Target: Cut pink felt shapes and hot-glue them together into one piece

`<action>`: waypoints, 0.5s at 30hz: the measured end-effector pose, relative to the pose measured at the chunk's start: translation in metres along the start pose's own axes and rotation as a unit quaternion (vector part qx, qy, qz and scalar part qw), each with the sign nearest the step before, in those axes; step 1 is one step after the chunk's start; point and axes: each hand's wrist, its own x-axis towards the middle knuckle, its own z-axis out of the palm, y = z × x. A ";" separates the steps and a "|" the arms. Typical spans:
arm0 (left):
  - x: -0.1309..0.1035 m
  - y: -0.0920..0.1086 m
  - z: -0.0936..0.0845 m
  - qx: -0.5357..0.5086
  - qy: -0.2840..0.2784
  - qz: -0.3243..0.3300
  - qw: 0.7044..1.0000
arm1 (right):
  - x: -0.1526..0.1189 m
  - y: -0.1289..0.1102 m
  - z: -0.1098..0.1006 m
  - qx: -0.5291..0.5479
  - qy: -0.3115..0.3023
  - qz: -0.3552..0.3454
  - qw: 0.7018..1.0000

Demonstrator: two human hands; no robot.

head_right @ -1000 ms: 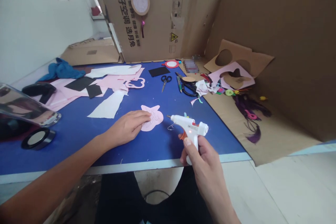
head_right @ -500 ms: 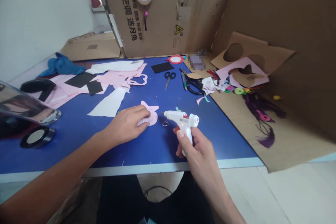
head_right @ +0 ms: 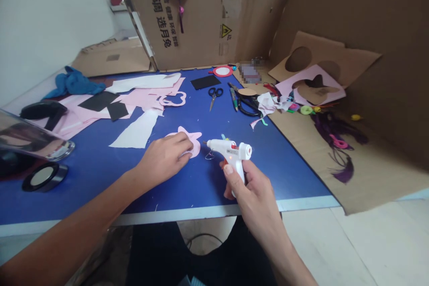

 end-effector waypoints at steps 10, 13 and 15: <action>-0.001 0.001 0.009 0.002 0.029 -0.002 1.000 | -0.001 -0.003 0.000 -0.005 -0.006 -0.005 1.000; -0.001 0.002 0.009 -0.008 0.030 -0.012 0.999 | 0.000 -0.004 0.001 -0.009 0.000 -0.002 1.000; -0.001 0.002 0.010 -0.013 0.030 -0.018 0.999 | 0.001 -0.004 0.001 -0.011 0.000 0.002 1.000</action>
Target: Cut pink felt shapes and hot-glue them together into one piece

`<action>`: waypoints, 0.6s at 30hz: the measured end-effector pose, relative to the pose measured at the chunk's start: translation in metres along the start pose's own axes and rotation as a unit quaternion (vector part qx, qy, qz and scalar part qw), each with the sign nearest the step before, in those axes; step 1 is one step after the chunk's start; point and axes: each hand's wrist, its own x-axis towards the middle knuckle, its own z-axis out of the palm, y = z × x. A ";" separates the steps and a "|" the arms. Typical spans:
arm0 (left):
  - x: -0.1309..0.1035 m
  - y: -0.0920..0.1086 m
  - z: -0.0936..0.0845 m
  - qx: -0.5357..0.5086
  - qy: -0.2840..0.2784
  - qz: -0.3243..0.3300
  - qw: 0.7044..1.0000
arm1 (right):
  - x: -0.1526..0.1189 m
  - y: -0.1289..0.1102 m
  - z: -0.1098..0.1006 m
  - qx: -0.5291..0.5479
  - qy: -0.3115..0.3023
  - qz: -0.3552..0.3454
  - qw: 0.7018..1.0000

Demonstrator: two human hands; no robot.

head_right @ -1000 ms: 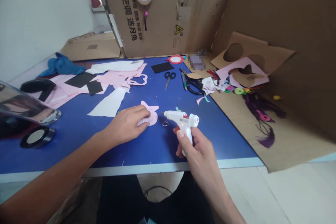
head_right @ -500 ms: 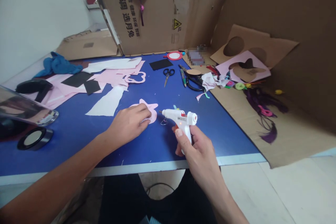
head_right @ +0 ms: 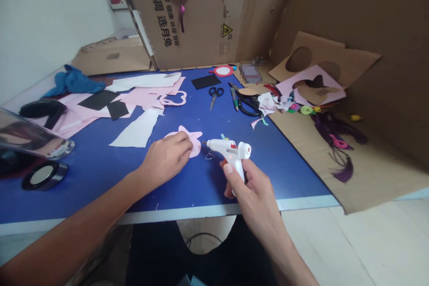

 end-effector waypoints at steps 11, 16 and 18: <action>0.001 -0.001 0.001 -0.036 0.006 -0.036 0.999 | 0.000 -0.001 -0.002 -0.010 -0.013 -0.007 1.000; 0.001 -0.002 0.001 -0.048 0.007 -0.047 0.998 | 0.002 -0.001 -0.002 -0.021 -0.020 -0.015 0.999; 0.001 -0.001 0.002 -0.048 0.013 -0.044 0.998 | 0.002 0.000 -0.002 -0.035 -0.022 -0.023 0.999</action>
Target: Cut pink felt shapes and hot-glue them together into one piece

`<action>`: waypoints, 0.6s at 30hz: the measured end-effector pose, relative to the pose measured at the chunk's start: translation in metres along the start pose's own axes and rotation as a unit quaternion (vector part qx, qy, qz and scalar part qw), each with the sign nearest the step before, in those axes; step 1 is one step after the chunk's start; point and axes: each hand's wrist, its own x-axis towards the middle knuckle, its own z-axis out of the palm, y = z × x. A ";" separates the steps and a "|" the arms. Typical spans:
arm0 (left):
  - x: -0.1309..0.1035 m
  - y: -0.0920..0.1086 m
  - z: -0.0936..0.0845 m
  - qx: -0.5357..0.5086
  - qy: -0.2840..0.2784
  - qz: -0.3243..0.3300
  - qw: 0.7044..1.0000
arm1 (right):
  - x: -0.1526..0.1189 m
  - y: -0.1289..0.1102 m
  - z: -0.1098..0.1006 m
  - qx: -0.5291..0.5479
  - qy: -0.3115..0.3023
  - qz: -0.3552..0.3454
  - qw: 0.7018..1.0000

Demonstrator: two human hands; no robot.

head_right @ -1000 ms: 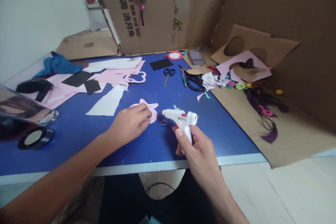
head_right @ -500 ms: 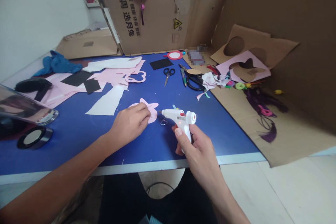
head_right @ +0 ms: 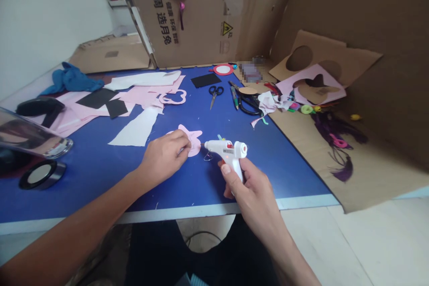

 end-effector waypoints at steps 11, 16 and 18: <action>-0.001 0.002 0.003 0.001 0.006 -0.002 1.000 | -0.008 -0.003 0.011 -0.045 -0.026 -0.043 0.998; -0.002 0.002 0.003 0.004 0.010 0.002 1.000 | -0.007 -0.006 0.017 -0.065 -0.010 -0.057 0.996; -0.003 0.002 0.004 0.004 0.010 0.001 1.000 | -0.007 -0.005 0.018 -0.071 -0.008 -0.059 0.996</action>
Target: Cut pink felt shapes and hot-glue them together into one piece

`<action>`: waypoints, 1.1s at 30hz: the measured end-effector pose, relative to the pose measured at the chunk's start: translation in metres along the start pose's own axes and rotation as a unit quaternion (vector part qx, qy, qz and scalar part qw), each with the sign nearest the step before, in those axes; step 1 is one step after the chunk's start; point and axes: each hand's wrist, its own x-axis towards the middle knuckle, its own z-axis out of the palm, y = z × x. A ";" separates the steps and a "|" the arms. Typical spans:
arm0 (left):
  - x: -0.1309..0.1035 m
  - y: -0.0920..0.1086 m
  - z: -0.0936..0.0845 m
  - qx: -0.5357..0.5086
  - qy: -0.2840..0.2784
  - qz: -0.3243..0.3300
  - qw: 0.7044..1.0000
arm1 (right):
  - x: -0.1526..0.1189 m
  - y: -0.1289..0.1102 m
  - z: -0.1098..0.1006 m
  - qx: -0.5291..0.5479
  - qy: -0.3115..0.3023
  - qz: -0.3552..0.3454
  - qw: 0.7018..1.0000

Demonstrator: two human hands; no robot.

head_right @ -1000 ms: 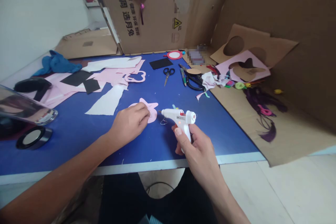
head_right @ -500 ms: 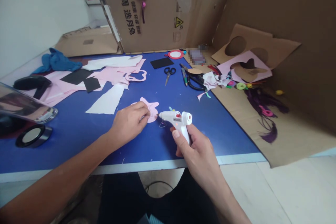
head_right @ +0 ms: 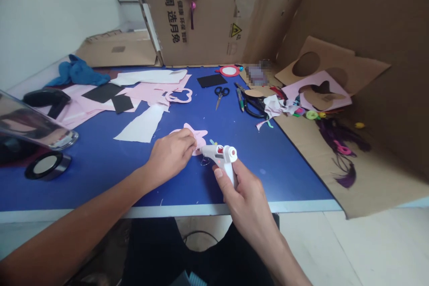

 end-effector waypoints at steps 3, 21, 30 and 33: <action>0.000 0.000 0.001 0.000 0.003 0.004 1.000 | 0.000 0.002 0.002 -0.013 0.001 -0.008 1.000; -0.001 0.000 0.001 0.008 0.011 0.009 1.000 | 0.001 0.000 0.006 -0.029 -0.004 -0.024 0.999; -0.001 0.003 -0.001 0.019 0.001 -0.001 1.000 | 0.000 0.003 0.008 -0.033 0.016 -0.042 0.998; 0.000 0.003 -0.002 0.020 0.000 -0.002 1.000 | 0.000 0.003 0.008 -0.033 0.013 -0.047 0.998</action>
